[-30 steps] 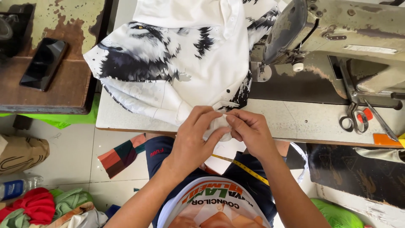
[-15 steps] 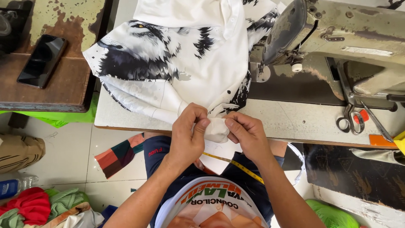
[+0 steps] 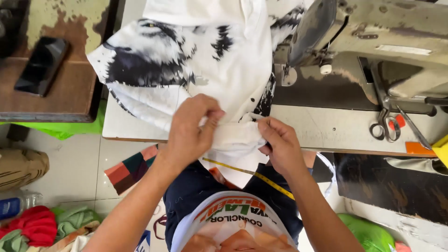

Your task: Measuring a t-shirt with a tape measure and then performing hand-sewing repairs on a seam.

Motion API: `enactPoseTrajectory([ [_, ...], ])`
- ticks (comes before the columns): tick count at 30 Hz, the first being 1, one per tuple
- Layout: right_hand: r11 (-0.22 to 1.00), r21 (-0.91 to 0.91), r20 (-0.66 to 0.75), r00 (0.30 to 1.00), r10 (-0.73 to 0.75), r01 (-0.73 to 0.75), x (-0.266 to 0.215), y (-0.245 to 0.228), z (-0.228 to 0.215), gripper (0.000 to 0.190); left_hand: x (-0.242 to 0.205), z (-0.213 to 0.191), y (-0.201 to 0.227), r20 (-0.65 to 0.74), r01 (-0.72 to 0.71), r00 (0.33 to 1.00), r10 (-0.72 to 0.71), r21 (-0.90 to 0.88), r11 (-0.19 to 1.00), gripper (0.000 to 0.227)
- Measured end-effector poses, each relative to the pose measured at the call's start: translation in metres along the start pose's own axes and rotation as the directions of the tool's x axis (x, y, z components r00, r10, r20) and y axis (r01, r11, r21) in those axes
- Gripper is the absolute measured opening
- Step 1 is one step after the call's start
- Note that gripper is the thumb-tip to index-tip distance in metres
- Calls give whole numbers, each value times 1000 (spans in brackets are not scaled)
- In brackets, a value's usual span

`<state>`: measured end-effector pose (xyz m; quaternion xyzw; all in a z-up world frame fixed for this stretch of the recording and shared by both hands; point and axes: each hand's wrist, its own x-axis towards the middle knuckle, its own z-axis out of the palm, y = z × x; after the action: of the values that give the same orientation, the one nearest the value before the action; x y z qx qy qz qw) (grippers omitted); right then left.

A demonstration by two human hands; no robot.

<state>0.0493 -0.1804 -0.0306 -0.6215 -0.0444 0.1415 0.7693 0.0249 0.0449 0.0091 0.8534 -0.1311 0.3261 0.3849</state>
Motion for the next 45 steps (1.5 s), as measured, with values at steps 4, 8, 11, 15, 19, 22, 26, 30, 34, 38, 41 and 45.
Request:
enactPoseTrajectory([
  [4,999,48,50,999,5,-7,7,-8,4,11,2,13,24,125,-16,991,42,-206,978,19],
  [8,998,-69,84,996,-7,13,-2,-13,7,17,-10,27,21,135,-95,985,107,-96,991,11],
  [11,999,-49,59,998,6,-3,2,4,-1,13,-12,24,15,112,-226,968,223,22,974,8],
  [15,999,-42,49,998,26,-24,-2,-1,6,11,-7,16,20,145,-297,945,293,3,955,9],
  [19,981,-182,84,995,-57,72,-5,-21,14,11,-4,12,23,226,-140,958,175,-161,977,9],
  [22,957,-260,125,987,-98,128,-6,-28,19,9,-7,19,17,241,-129,957,162,-146,981,8],
  [26,950,-266,174,977,-121,165,-5,-25,22,9,-8,24,14,222,-144,962,160,-86,986,8],
  [30,937,-278,207,966,-158,213,-1,-17,14,4,-16,31,16,218,-83,970,103,-99,992,7],
  [34,830,-376,201,911,-361,412,2,-28,9,15,-10,18,26,262,143,963,-69,-273,951,10],
  [38,621,-602,98,818,-567,502,-21,-23,9,50,-25,21,24,192,-94,976,105,-67,993,6],
  [41,841,-512,-237,913,-332,173,-74,-18,11,5,-36,11,32,158,-273,947,281,-69,959,9],
  [45,975,134,46,984,174,-179,-93,8,12,34,-50,7,40,148,-343,927,344,-32,939,9],
])
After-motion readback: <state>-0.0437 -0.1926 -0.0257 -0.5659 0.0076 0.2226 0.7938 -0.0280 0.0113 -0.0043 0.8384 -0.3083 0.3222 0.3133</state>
